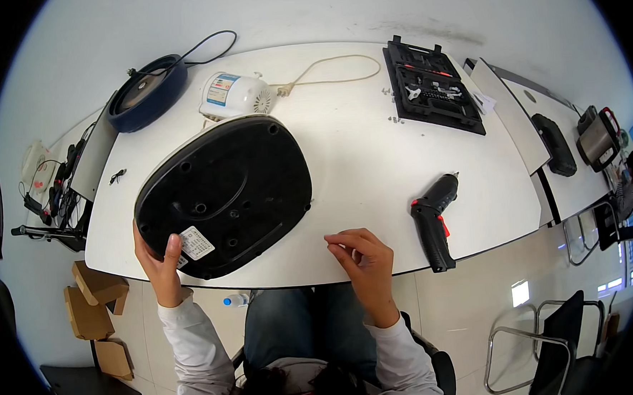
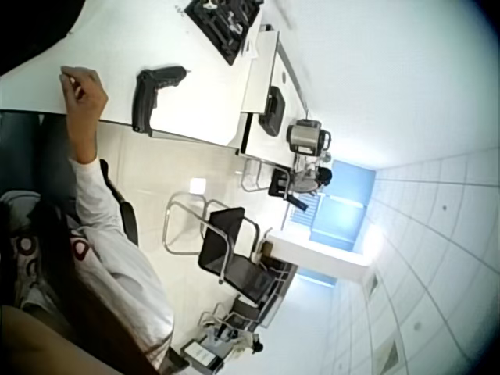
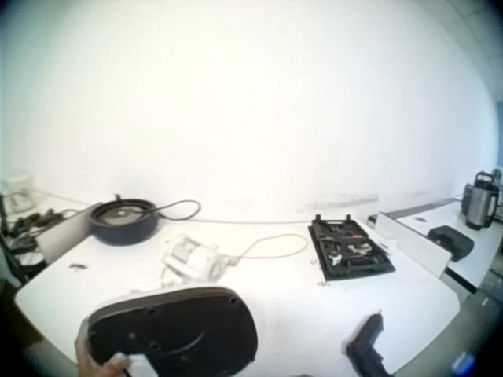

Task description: The person disassembles a small appliance, uses a hot glue gun to apply glue to internal components and wires, then reassembles the casing. The task involves handling the appliance base, internal wiring, and a glue gun.

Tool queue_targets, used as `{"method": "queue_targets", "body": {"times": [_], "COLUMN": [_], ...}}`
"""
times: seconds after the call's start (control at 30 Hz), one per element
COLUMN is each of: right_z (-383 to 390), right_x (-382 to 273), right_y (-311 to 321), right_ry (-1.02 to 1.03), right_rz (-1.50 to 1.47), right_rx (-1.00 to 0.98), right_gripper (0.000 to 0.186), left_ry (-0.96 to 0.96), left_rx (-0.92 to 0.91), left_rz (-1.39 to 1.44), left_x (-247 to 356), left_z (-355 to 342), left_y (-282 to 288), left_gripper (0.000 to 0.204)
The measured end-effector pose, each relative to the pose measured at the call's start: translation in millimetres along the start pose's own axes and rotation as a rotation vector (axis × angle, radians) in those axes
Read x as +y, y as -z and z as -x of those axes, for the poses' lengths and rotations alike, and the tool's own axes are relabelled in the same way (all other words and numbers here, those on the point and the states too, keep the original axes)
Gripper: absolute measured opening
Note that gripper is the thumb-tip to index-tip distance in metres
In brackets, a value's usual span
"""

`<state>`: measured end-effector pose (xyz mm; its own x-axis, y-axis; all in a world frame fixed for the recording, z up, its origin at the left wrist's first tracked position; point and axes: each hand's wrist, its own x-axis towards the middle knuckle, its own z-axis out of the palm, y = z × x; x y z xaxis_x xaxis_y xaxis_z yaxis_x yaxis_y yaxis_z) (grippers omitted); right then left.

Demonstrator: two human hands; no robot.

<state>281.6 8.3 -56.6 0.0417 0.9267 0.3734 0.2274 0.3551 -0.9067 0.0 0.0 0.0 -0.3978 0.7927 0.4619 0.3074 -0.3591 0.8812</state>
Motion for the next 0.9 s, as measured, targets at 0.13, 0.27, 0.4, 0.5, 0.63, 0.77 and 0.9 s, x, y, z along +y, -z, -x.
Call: {"method": "queue_targets", "body": {"times": [0.13, 0.27, 0.4, 0.5, 0.63, 0.77, 0.9], "right_z": [-1.6, -4.4, -7.6, -14.4, -23.4, -39.2, -65.5], "right_x": [-4.6, -14.1, -75.5, -105.2, -95.0, -74.2, -68.0], "right_y": [-1.2, -12.5, -58.6, -87.8, -81.7, -22.6, 48.1], "right_ry": [-0.013, 0.015, 0.288, 0.424, 0.323, 0.123, 0.089], "right_rz": [-0.001, 0.039, 0.149, 0.170, 0.017, 0.015, 0.183], "right_rx": [-0.015, -0.048, -0.444, -0.501, -0.388, -0.113, 0.135], "right_gripper": [0.022, 0.031, 0.058, 0.059, 0.052, 0.036, 0.013], "left_ry": [-0.017, -0.020, -0.028, -0.024, -0.033, 0.004, -0.073], "left_rx": [-0.003, -0.017, -0.022, -0.044, -0.021, 0.011, 0.100], "left_rz": [0.007, 0.017, 0.067, 0.044, 0.034, 0.040, 0.065], "left_x": [-1.1, 0.6, -0.1, -4.4, -2.7, -4.6, -11.1], "left_z": [-1.0, -0.2, 0.5, -1.1, -0.7, 3.1, 4.6], "left_y": [1.4, 2.5, -0.3, 4.7, 3.7, -0.3, -11.2], "left_gripper": [0.069, 0.068, 0.066, 0.065, 0.068, 0.076, 0.090]}}
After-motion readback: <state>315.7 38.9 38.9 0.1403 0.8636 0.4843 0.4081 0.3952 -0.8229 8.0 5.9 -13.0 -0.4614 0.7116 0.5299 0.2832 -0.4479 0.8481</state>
